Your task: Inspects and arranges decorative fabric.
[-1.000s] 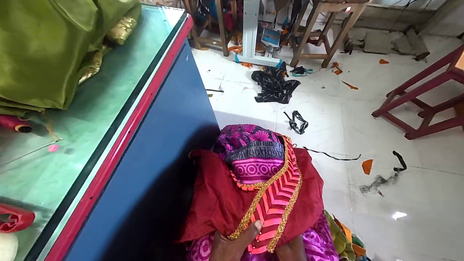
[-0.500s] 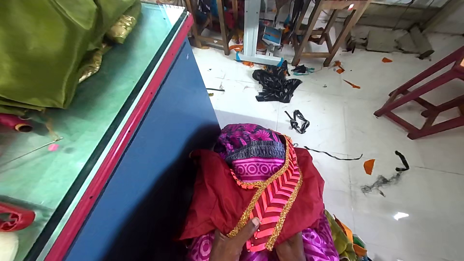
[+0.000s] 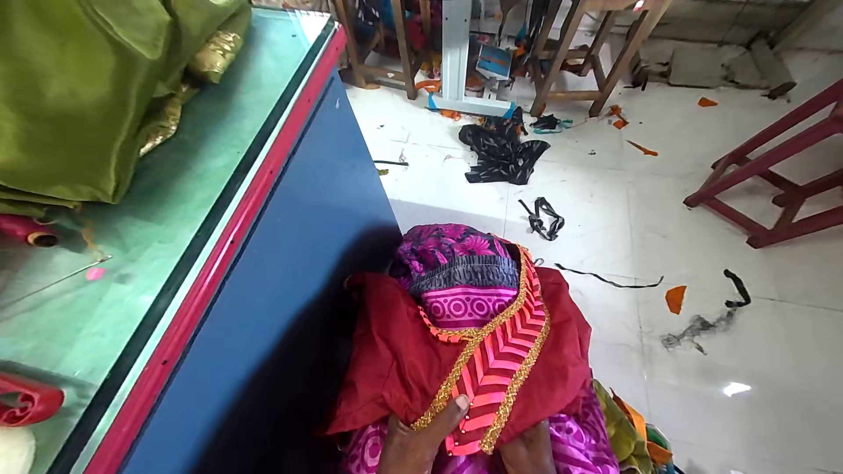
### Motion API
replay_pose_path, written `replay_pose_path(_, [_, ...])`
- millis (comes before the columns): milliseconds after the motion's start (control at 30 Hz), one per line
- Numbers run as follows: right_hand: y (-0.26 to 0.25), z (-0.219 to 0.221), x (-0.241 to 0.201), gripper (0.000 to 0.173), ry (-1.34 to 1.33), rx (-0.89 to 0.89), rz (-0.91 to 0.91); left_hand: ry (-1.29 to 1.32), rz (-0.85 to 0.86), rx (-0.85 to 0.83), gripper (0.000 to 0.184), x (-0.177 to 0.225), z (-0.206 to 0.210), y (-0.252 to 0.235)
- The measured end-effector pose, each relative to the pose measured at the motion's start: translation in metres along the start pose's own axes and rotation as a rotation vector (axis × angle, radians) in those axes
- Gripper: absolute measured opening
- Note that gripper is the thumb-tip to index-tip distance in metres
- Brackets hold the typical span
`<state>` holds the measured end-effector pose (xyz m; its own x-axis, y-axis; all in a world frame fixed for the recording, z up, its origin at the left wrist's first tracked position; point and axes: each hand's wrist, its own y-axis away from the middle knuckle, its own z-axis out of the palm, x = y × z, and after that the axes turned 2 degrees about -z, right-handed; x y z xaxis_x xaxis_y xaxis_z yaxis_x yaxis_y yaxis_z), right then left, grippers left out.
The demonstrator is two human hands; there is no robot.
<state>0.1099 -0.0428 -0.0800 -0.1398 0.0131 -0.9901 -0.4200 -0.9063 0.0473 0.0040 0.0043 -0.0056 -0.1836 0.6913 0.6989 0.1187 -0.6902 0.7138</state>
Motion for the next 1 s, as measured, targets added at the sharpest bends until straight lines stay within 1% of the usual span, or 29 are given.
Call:
replay_pose_path(67, [0.0,-0.001,0.0,0.03,0.009,-0.005,0.003,-0.001,-0.001,-0.003,0.03,0.0,0.0,0.0])
replay_pose_path(267, [0.002,0.0,-0.002,0.036,-0.002,0.0,0.026,-0.019,-0.001,0.0,0.031,0.001,0.001,0.002])
replay_pose_path(367, [0.002,-0.002,-0.003,0.038,-0.029,-0.008,0.067,-0.022,-0.004,-0.013,0.03,0.001,0.0,0.002])
replay_pose_path(467, [0.002,-0.005,-0.003,0.044,-0.059,-0.033,0.084,-0.026,-0.041,-0.022,0.028,0.002,-0.001,0.002])
replay_pose_path(600, [0.002,-0.008,0.001,0.049,-0.075,-0.06,0.07,-0.048,-0.092,-0.047,0.028,0.001,-0.004,0.0])
replay_pose_path(667, [0.002,-0.009,0.002,0.05,-0.08,-0.064,0.088,-0.03,-0.083,-0.058,0.026,0.0,-0.005,-0.001])
replay_pose_path(767, [0.002,-0.01,0.006,0.05,-0.083,-0.057,0.083,-0.021,-0.046,-0.048,0.03,-0.002,-0.005,-0.001])
replay_pose_path(933, [0.004,-0.01,0.015,0.049,-0.033,0.009,0.005,-0.045,0.003,-0.005,0.037,-0.008,-0.003,-0.003])
replay_pose_path(967, [0.003,-0.011,0.017,0.048,-0.013,0.012,0.02,-0.059,0.004,-0.001,0.039,-0.008,-0.004,-0.004])
replay_pose_path(1000, [0.0,-0.012,0.015,0.046,0.005,0.016,0.076,-0.072,0.009,0.005,0.04,-0.009,-0.004,-0.004])
